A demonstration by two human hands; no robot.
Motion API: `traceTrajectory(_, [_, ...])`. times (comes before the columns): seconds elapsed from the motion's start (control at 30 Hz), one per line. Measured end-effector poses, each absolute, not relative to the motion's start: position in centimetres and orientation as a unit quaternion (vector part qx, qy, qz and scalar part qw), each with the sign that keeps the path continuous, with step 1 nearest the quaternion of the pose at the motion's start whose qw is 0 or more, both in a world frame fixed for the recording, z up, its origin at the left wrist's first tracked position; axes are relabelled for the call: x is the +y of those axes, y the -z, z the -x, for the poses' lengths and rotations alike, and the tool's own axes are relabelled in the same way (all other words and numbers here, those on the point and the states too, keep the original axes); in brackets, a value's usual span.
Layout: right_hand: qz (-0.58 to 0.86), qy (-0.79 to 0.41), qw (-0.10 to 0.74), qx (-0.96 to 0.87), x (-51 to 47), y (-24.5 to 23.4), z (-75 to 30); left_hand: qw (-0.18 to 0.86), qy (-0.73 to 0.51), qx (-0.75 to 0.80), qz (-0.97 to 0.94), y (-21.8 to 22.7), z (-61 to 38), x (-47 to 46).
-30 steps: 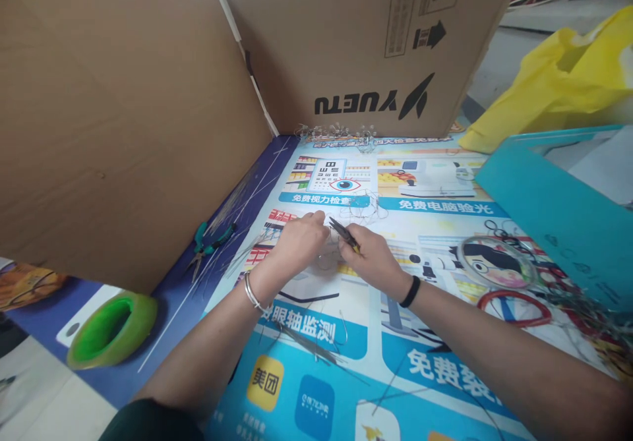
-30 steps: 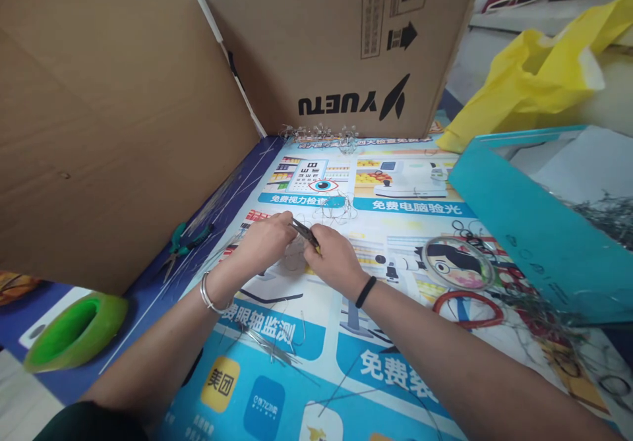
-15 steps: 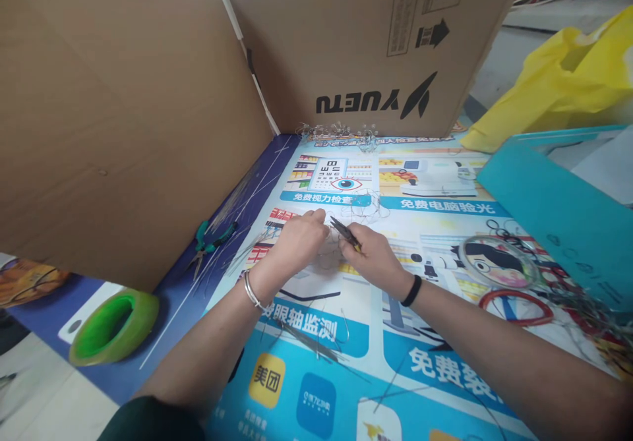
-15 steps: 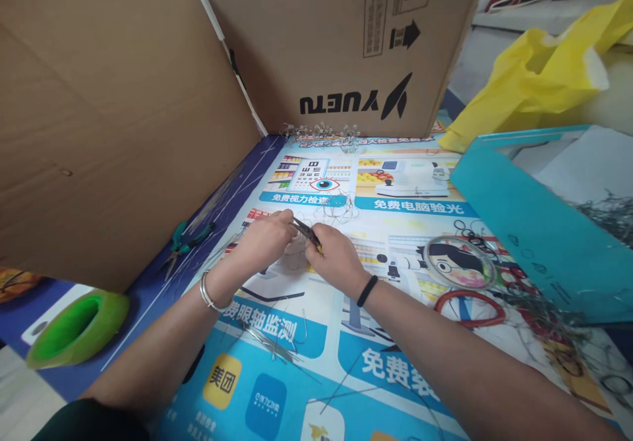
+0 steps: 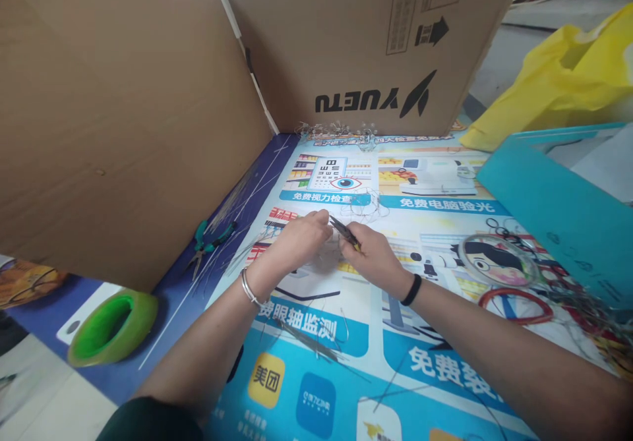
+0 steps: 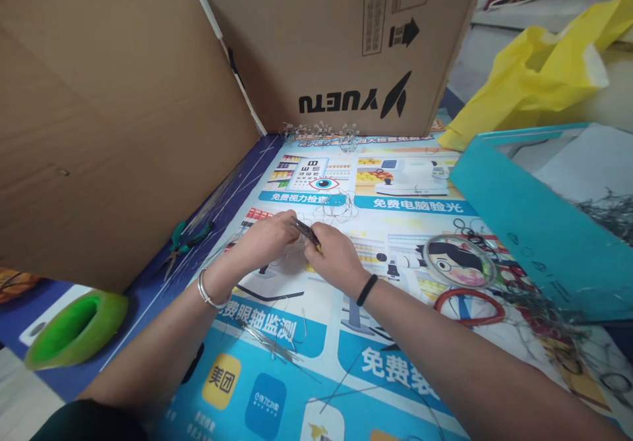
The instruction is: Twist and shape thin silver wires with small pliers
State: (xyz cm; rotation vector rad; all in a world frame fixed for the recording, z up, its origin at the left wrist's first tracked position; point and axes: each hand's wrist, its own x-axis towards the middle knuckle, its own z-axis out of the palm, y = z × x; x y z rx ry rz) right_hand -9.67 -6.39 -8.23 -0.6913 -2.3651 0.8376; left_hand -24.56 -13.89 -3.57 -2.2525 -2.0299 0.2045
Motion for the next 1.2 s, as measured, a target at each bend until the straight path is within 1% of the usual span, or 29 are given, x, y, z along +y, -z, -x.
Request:
traceTrajectory(0.3, [0.258, -0.307, 0.268, -0.876, -6.3, 8.5, 9.7, -0.018, 0.01, -0.6, 0.8, 3.5, 26.0, -14.0])
traceTrajectory(0.5, [0.254, -0.306, 0.265, -0.878, -6.4, 8.3, 9.7, -0.149, 0.185, -0.574, 0.784, 3.3, 27.2, -14.0])
traceTrajectory(0.6, [0.256, -0.307, 0.267, -0.877, -6.5, 8.3, 9.6, -0.185, 0.254, -0.578, 0.753, 3.7, 27.9, -14.0])
traceTrajectory(0.7, [0.259, -0.309, 0.272, -0.874, -6.5, 8.3, 9.6, -0.22, 0.298, -0.599, 0.71, 4.3, 28.3, -13.8])
traceTrajectory(0.83, [0.264, -0.313, 0.278, -0.869, -6.4, 8.3, 9.5, -0.293, 0.331, -0.616, 0.652, 4.7, 28.6, -13.7])
traceTrajectory(0.93, [0.268, -0.318, 0.28, -0.865, -6.3, 8.3, 9.5, -0.326, 0.345, -0.614, 0.631, 4.8, 28.7, -14.0])
traceTrajectory(1.07, [0.277, -0.33, 0.29, -0.855, -6.2, 8.3, 9.5, -0.338, 0.34, -0.603, 0.638, 5.0, 28.7, -14.6])
traceTrajectory(1.2, [0.28, -0.334, 0.291, -0.852, -6.2, 8.3, 9.4, -0.316, 0.34, -0.591, 0.659, 5.1, 28.7, -15.3])
